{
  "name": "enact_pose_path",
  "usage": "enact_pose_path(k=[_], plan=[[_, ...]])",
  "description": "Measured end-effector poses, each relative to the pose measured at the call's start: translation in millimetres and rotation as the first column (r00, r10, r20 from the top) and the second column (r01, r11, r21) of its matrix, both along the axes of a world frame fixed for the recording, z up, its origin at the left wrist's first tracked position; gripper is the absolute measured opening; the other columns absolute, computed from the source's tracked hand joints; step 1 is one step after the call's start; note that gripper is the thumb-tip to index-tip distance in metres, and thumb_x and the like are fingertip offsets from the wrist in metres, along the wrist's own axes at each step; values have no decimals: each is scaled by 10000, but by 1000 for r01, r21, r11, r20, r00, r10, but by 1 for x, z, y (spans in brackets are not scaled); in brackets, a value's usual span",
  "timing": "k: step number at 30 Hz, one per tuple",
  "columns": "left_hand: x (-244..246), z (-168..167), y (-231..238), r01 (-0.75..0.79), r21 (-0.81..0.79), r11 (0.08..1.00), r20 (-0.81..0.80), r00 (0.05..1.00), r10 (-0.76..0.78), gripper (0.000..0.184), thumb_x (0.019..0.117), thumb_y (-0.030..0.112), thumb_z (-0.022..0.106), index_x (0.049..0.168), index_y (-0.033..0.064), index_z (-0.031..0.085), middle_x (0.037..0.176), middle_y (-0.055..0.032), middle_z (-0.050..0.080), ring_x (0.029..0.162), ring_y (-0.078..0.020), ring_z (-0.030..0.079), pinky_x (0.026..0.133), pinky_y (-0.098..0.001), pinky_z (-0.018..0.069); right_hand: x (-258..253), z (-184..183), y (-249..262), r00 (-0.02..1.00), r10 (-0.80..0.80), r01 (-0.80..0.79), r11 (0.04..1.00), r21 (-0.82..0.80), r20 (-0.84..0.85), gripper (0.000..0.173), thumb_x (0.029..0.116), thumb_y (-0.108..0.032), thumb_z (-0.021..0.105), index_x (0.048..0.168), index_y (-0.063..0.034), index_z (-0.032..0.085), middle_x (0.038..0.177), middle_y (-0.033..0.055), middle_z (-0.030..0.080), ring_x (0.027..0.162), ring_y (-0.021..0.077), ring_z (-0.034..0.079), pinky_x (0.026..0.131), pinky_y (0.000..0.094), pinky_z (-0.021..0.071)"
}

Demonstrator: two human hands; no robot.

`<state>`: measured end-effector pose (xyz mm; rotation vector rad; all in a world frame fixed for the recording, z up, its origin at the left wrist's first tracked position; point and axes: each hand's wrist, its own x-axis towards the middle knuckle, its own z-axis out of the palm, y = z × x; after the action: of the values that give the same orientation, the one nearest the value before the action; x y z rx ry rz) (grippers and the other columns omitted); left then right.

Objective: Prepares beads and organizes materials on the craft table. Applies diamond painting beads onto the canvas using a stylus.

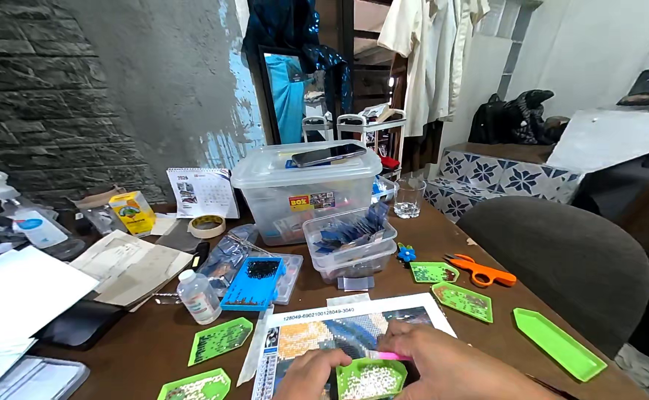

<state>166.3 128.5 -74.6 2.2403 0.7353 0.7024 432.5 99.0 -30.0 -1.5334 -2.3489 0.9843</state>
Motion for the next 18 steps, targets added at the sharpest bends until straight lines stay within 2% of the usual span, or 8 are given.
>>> enact_pose_path(k=[2, 5, 8, 10, 11, 13, 15, 18], plan=[[0, 0, 0, 7, 2, 1000, -4, 1000, -7, 417, 957, 213, 703, 1273, -50, 634, 1206, -240, 684, 1157, -411, 639, 1005, -606, 478, -1, 0, 0, 999, 14, -14, 1000, -3, 29, 543, 883, -345, 810, 1296, -21, 670, 1248, 210, 623, 1128, 350, 620, 941, 543, 507], [0, 0, 0, 39, 32, 999, -7, 999, -38, 393, 952, 191, 705, 1258, -48, 643, 1230, -234, 682, 1177, -403, 637, 1025, -607, 468, -4, 6, -2, 994, 47, -45, 999, -23, 100, 663, 868, -411, 814, 1403, -77, 612, 1297, 191, 604, 1159, 353, 617, 941, 568, 510], [1, -2, -1, 45, 53, 998, -13, 999, -45, 389, 947, 188, 710, 1251, -47, 646, 1233, -229, 686, 1176, -396, 642, 1025, -601, 468, -11, 4, -5, 994, 27, -29, 999, 21, 106, 586, 897, -407, 785, 1344, -52, 653, 1217, 199, 636, 1100, 361, 634, 909, 563, 516], [1, 1, 1, 37, 59, 998, -33, 999, -35, 499, 915, 255, 755, 1290, -50, 630, 1264, -236, 673, 1206, -415, 626, 1038, -631, 450, -11, 4, -4, 993, 13, -16, 1000, 26, 118, 548, 912, -383, 774, 1330, -47, 658, 1204, 207, 637, 1096, 369, 637, 908, 563, 517], [0, 2, 3, 27, 70, 997, -44, 999, -24, 600, 894, 336, 773, 1320, -55, 613, 1317, -247, 647, 1258, -434, 596, 1054, -655, 429, -9, 4, -3, 992, 2, -4, 1000, 15, 124, 549, 913, -380, 773, 1339, -55, 654, 1215, 206, 634, 1108, 368, 633, 919, 564, 514], [-4, 4, 11, 0, 93, 996, -78, 997, 7, 689, 934, 462, 678, 1372, -59, 574, 1414, -264, 579, 1350, -456, 518, 1085, -678, 388, -4, 4, -1, 994, -7, 8, 1000, -14, 107, 567, 902, -401, 782, 1347, -71, 659, 1222, 204, 636, 1114, 365, 628, 925, 574, 505], [-6, 8, 21, -52, 73, 996, -105, 993, 59, 564, 1014, 359, 567, 1385, -66, 569, 1446, -269, 547, 1377, -451, 487, 1123, -647, 366, 0, 5, 2, 992, -17, 20, 1000, -20, 123, 574, 899, -425, 781, 1340, -76, 667, 1228, 203, 637, 1110, 367, 630, 923, 581, 502], [-2, 15, 37, -134, 45, 990, -214, 967, 140, 422, 1020, 138, 551, 1389, -65, 580, 1471, -270, 527, 1402, -427, 472, 1172, -553, 359, 3, 4, 4, 991, -36, 39, 999, -23, 131, 565, 894, -422, 786, 1335, -88, 673, 1228, 204, 637, 1107, 369, 629, 920, 590, 499]])
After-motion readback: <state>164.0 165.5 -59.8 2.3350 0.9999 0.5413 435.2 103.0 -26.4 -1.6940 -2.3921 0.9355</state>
